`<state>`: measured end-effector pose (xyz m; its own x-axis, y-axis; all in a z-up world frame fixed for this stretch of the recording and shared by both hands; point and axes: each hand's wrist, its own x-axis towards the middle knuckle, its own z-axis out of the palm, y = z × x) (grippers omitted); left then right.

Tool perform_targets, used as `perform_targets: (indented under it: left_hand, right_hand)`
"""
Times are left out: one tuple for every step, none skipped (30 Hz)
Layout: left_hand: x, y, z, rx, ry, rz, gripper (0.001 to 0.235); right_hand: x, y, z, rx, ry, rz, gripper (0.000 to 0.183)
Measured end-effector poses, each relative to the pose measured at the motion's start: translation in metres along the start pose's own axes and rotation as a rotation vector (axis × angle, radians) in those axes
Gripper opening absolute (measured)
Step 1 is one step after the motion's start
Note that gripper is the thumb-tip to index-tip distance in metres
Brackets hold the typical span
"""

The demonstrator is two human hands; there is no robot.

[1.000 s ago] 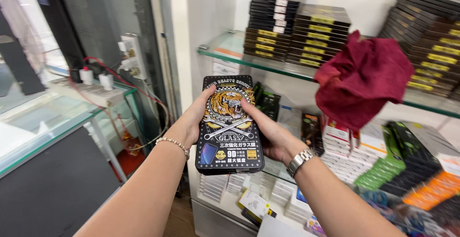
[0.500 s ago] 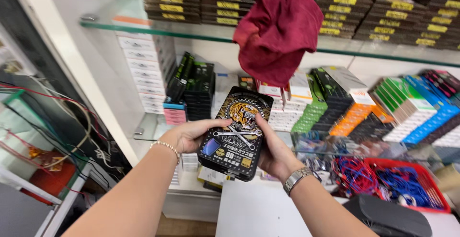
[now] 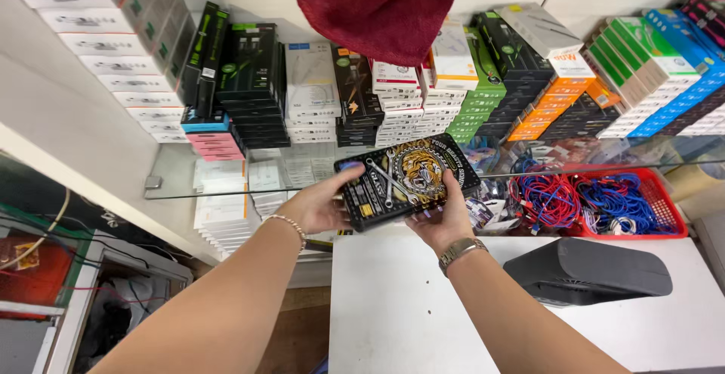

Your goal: The person removes a small fan from a glass shelf, wipes the shelf with a red cloth, and then wipes several black boxes with a tiger graphic. The person stacks the boxes on the shelf and places the fan on the counter.

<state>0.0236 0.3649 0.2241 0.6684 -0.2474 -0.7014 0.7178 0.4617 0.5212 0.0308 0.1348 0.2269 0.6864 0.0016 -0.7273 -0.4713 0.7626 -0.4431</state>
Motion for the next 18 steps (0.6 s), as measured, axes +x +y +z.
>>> perform_targets:
  left_hand:
    - [0.013,0.001,0.001,0.044,0.012,0.026,0.079]
    - [0.027,0.003,0.002,0.088,0.024,0.053,0.072]
    - [0.039,0.005,0.001,0.132,0.036,0.080,0.066]
    - [0.049,0.007,0.001,0.164,0.079,0.098,0.059]
    - [0.060,0.011,0.001,0.195,0.120,0.120,0.053]
    - [0.070,0.014,0.001,0.226,0.162,0.142,0.047]
    - [0.078,0.018,0.001,0.271,0.212,0.169,0.046]
    - [0.085,0.021,0.001,0.316,0.262,0.197,0.044]
    - [0.092,0.022,0.000,0.361,0.311,0.225,0.043]
    - [0.098,0.023,-0.001,0.343,0.309,0.229,0.042]
    - [0.103,0.025,-0.003,0.323,0.308,0.233,0.041]
    - [0.108,0.027,-0.004,0.303,0.306,0.236,0.040]
    - [0.113,0.028,-0.004,0.306,0.322,0.254,0.042]
    - [0.118,0.029,-0.003,0.309,0.337,0.272,0.044]
    - [0.122,0.030,-0.003,0.311,0.355,0.290,0.047]
    - [0.125,0.031,-0.001,0.351,0.384,0.282,0.049]
    - [0.127,0.032,0.002,0.392,0.413,0.274,0.051]
    - [0.128,0.033,0.005,0.432,0.443,0.267,0.054]
  right_hand:
    - [0.007,0.000,-0.002,0.029,-0.005,0.014,0.054]
    - [0.014,-0.001,-0.004,0.057,-0.010,0.027,0.054]
    - [0.021,0.000,-0.005,0.085,-0.016,0.042,0.055]
    - [0.028,-0.001,-0.007,0.100,-0.022,0.050,0.056]
    - [0.036,-0.001,-0.008,0.112,-0.031,0.056,0.056]
    - [0.044,-0.002,-0.010,0.125,-0.041,0.063,0.056]
    - [0.052,-0.003,-0.010,0.142,-0.041,0.087,0.057]
    - [0.059,-0.003,-0.010,0.160,-0.041,0.110,0.058]
    - [0.067,-0.005,-0.010,0.178,-0.041,0.133,0.059]
    - [0.074,-0.007,-0.010,0.128,-0.027,0.123,0.060]
    - [0.081,-0.009,-0.008,0.076,-0.014,0.114,0.060]
    - [0.087,-0.012,-0.005,0.025,0.000,0.104,0.061]
    - [0.091,-0.015,-0.003,-0.001,-0.035,0.114,0.061]
    - [0.094,-0.018,-0.001,-0.028,-0.070,0.125,0.062]
    - [0.096,-0.020,0.001,-0.055,-0.108,0.137,0.063]
    - [0.096,-0.021,0.002,-0.050,-0.127,0.138,0.064]
    - [0.096,-0.023,0.003,-0.045,-0.148,0.139,0.064]
    - [0.094,-0.023,0.003,-0.040,-0.168,0.141,0.065]
